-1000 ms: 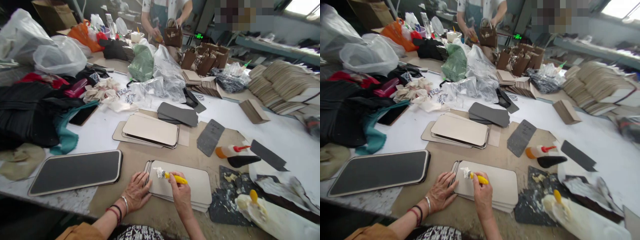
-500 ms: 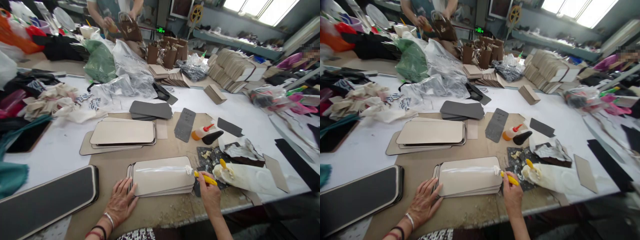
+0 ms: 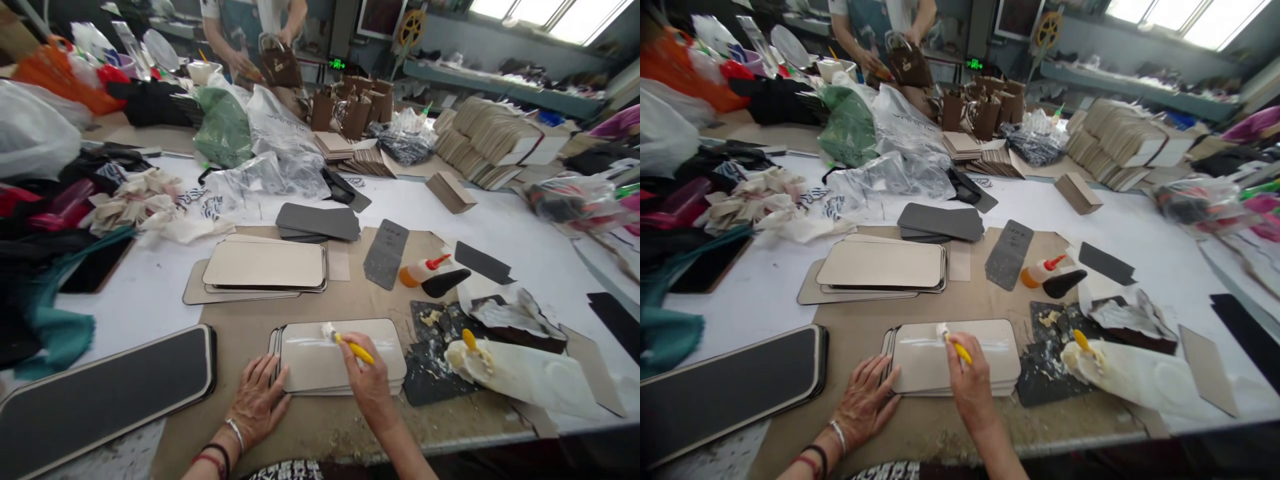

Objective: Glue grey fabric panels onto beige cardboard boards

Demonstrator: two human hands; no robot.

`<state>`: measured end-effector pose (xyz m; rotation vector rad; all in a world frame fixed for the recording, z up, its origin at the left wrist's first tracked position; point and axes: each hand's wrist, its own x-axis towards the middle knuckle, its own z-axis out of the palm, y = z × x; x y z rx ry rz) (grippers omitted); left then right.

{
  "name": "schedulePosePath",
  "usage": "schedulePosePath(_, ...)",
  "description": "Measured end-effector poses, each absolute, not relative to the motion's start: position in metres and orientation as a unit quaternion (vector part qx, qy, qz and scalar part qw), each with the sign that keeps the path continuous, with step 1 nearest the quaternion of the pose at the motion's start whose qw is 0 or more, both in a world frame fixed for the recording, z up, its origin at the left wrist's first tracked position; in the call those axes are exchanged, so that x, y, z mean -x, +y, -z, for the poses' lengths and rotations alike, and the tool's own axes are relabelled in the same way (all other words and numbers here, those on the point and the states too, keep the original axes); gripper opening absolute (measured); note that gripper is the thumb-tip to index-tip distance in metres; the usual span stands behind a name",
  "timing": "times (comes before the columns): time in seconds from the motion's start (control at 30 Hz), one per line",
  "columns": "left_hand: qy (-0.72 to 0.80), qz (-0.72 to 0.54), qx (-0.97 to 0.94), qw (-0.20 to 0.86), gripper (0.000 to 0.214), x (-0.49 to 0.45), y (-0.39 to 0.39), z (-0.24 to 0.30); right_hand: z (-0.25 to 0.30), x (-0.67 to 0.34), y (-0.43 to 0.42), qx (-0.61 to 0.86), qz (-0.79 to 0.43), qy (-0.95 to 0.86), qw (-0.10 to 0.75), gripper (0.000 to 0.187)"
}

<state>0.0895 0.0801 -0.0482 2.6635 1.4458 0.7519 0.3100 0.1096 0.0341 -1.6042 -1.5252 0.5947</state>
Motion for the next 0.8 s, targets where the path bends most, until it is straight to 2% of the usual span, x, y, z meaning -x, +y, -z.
schedulePosePath(0.13, 0.462, -0.238, -0.854, 0.012, 0.031, -0.089, 0.079, 0.049, -0.027, -0.272, 0.12, 0.619, -0.301, -0.594, 0.417, 0.013)
schedulePosePath(0.23, 0.465, -0.239, -0.853, 0.011, 0.031, -0.09, 0.079, 0.048, -0.021, -0.276, 0.121, 0.637, -0.304, -0.576, 0.413, 0.016)
schedulePosePath(0.53, 0.437, -0.206, -0.875, -0.021, 0.031, -0.086, 0.082, 0.046, -0.015, -0.371, 0.106, 0.76, -0.169, -0.512, 0.364, 0.029)
schedulePosePath(0.8, 0.449, -0.236, -0.862, -0.008, 0.029, -0.09, 0.081, 0.044, -0.017, -0.416, 0.098, 0.8, -0.121, -0.488, 0.327, 0.031)
